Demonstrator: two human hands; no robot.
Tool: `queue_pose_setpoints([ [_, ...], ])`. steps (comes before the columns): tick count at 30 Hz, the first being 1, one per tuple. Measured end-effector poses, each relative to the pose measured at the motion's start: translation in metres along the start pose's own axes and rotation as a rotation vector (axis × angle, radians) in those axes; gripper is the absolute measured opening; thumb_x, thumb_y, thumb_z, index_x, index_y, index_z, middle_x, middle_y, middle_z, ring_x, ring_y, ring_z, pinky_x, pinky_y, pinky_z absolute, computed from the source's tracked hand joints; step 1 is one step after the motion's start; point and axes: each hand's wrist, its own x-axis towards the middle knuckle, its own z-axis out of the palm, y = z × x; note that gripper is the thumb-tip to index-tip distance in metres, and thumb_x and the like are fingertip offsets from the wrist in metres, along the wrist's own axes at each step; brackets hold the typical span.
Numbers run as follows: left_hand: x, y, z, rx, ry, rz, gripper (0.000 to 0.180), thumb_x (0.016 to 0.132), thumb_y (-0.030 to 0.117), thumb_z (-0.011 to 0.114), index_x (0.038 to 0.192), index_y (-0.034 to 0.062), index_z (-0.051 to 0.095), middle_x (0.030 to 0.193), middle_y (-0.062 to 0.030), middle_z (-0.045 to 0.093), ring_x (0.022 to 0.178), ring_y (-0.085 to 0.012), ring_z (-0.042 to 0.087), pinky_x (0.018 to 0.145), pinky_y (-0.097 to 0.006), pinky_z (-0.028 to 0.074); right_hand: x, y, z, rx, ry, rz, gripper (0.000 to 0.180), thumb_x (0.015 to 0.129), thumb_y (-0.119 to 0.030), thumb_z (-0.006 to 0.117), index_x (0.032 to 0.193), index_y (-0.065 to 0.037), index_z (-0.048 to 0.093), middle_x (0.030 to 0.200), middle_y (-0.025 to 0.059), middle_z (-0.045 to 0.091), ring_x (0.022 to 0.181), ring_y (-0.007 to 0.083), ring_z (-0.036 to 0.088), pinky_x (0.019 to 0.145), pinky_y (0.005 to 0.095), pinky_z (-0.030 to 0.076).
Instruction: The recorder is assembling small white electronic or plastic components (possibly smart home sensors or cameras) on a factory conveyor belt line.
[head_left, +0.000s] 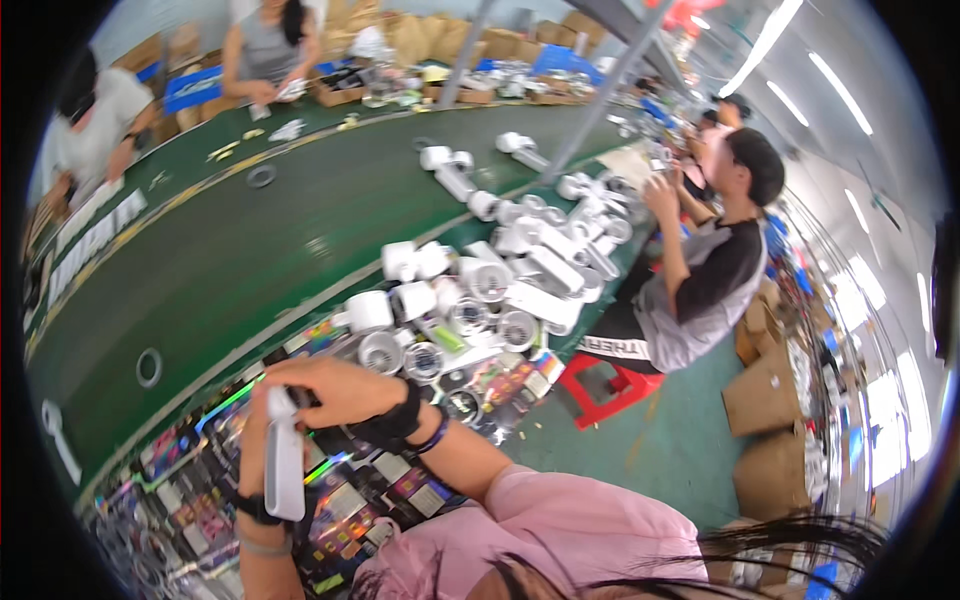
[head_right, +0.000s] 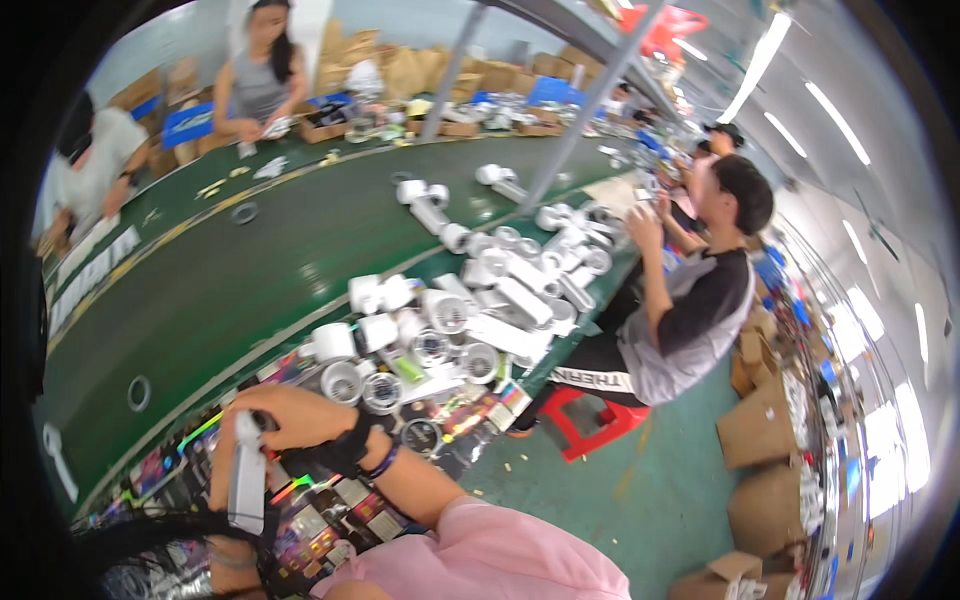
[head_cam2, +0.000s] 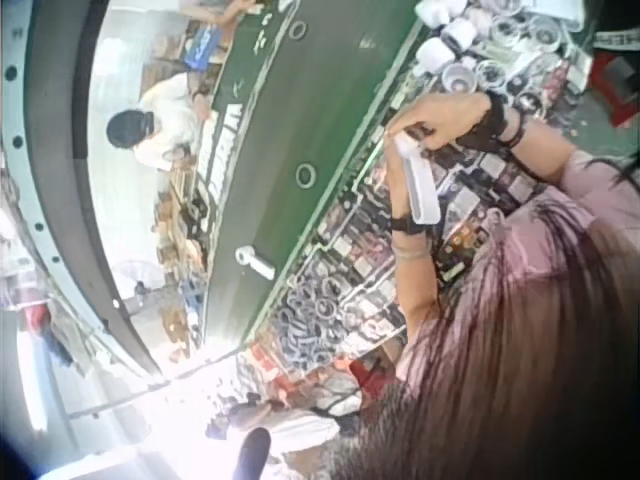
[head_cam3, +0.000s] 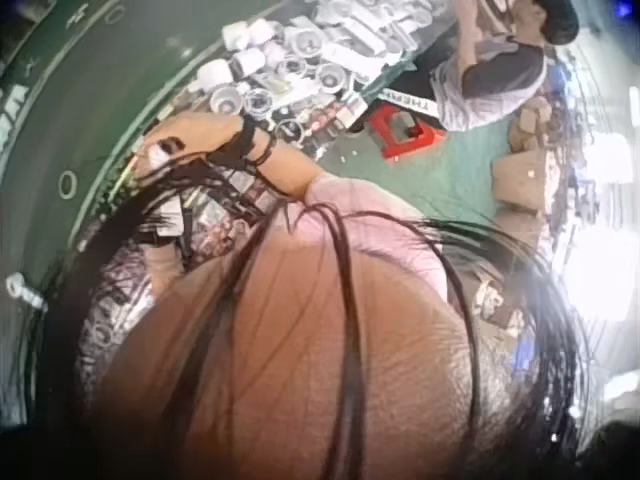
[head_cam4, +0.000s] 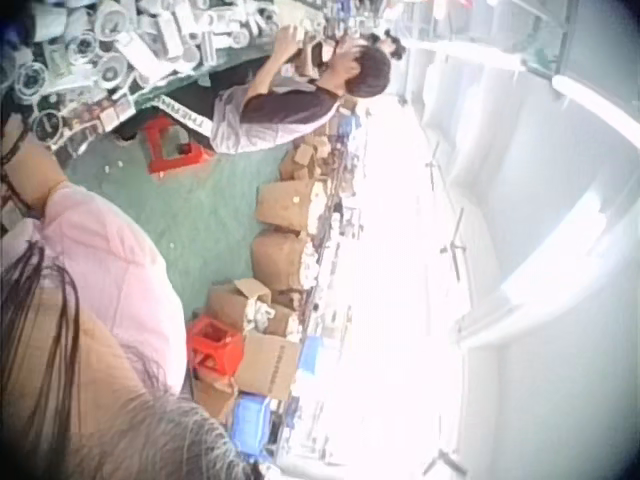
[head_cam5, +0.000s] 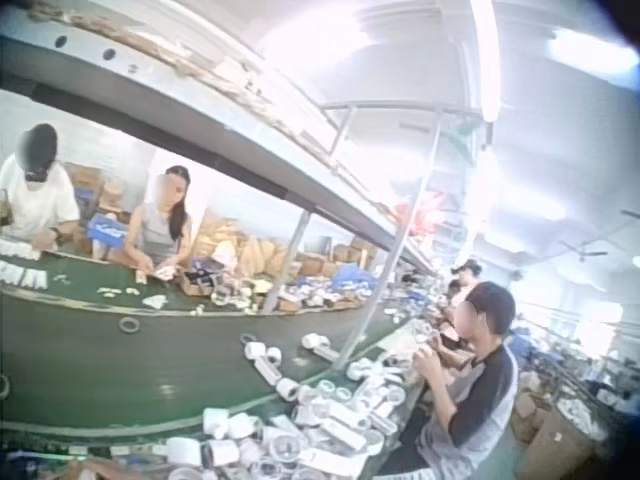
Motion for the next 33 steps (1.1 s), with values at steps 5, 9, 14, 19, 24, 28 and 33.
queue_pose_setpoints([
  [5, 0.011, 0.004, 0.001, 0.084, -0.246, 0.018, 0.059, 0.093, 0.06, 0.046, 0.099, 0.0033, 0.057, 0.075, -0.0089, 0.062, 0.049, -0.0168, 0.061, 0.039, -0.029, 0.051, -0.001, 0.015, 0.026, 0.08, 0.095, -0.028, 0.057, 0.091, -0.028, 0.059, 0.134, 0.004, 0.04, 0.138, 0.0254, 0.04, 0.128, 0.0391, 0.04, 0.107, 0.044, 0.034],
  [9, 0.011, 0.008, 0.012, 0.081, -0.314, 0.027, 0.056, 0.094, 0.056, 0.047, 0.107, 0.0019, 0.055, 0.082, -0.0103, 0.062, 0.054, -0.0178, 0.063, 0.042, -0.029, 0.054, -0.001, 0.006, 0.039, 0.004, 0.205, 0.052, 0.051, 0.095, -0.029, 0.052, 0.134, 0.001, 0.039, 0.133, 0.0245, 0.041, 0.126, 0.04, 0.04, 0.105, 0.0454, 0.035],
  [14, 0.007, 0.009, 0.017, 0.07, -0.389, 0.03, 0.055, 0.095, 0.051, 0.049, 0.116, 0.0002, 0.051, 0.089, -0.0122, 0.062, 0.06, -0.019, 0.065, 0.045, -0.031, 0.056, 0.001, 0.013, 0.037, -0.155, 0.621, 0.08, 0.016, 0.087, -0.018, 0.061, 0.098, -0.007, 0.06, 0.094, 0.0148, 0.055, 0.087, 0.0352, 0.057, 0.073, 0.0437, 0.048],
  [19, 0.006, 0.017, 0.0, 0.325, -0.469, 0.141, 0.05, 0.091, 0.02, 0.058, 0.133, -0.001, 0.04, 0.107, -0.0141, 0.061, 0.076, -0.022, 0.068, 0.053, -0.032, 0.061, -0.004, 0.027, 0.004, -0.518, 0.76, 0.2, 0.014, 0.083, -0.016, 0.065, 0.093, -0.007, 0.062, 0.089, 0.0125, 0.057, 0.084, 0.033, 0.056, 0.071, 0.0446, 0.045],
  [24, 0.003, 0.026, -0.012, 0.231, -0.369, 0.182, 0.045, 0.096, 0.019, 0.052, 0.135, -0.0018, 0.042, 0.109, -0.0111, 0.061, 0.072, -0.0167, 0.065, 0.053, -0.027, 0.058, 0.007, 0.013, 0.016, -0.631, 0.755, 0.137, 0.045, 0.084, -0.019, 0.064, 0.124, -0.002, 0.053, 0.129, 0.0203, 0.049, 0.125, 0.0393, 0.044, 0.1, 0.05, 0.037],
  [28, 0.028, 0.049, -0.018, 0.051, -0.308, 0.226, 0.047, 0.097, 0.025, 0.054, 0.137, 0.0019, 0.042, 0.115, -0.0109, 0.061, 0.086, -0.0187, 0.066, 0.061, -0.032, 0.057, 0.005, 0.013, 0.017, -0.471, 0.627, 0.11, 0.049, 0.083, -0.016, 0.064, 0.128, 0.0, 0.05, 0.132, 0.0219, 0.048, 0.124, 0.0397, 0.044, 0.103, 0.0506, 0.036],
  [33, 0.107, 0.095, -0.059, -0.144, -0.179, 0.323, 0.039, 0.098, 0.026, 0.055, 0.129, 0.004, 0.048, 0.118, -0.0099, 0.061, 0.094, -0.0219, 0.066, 0.074, -0.037, 0.058, -0.004, 0.03, 0.044, -0.478, 0.257, 0.218, 0.048, 0.091, -0.031, 0.059, 0.127, -0.001, 0.052, 0.133, 0.0206, 0.049, 0.126, 0.0399, 0.043, 0.103, 0.0502, 0.037],
])
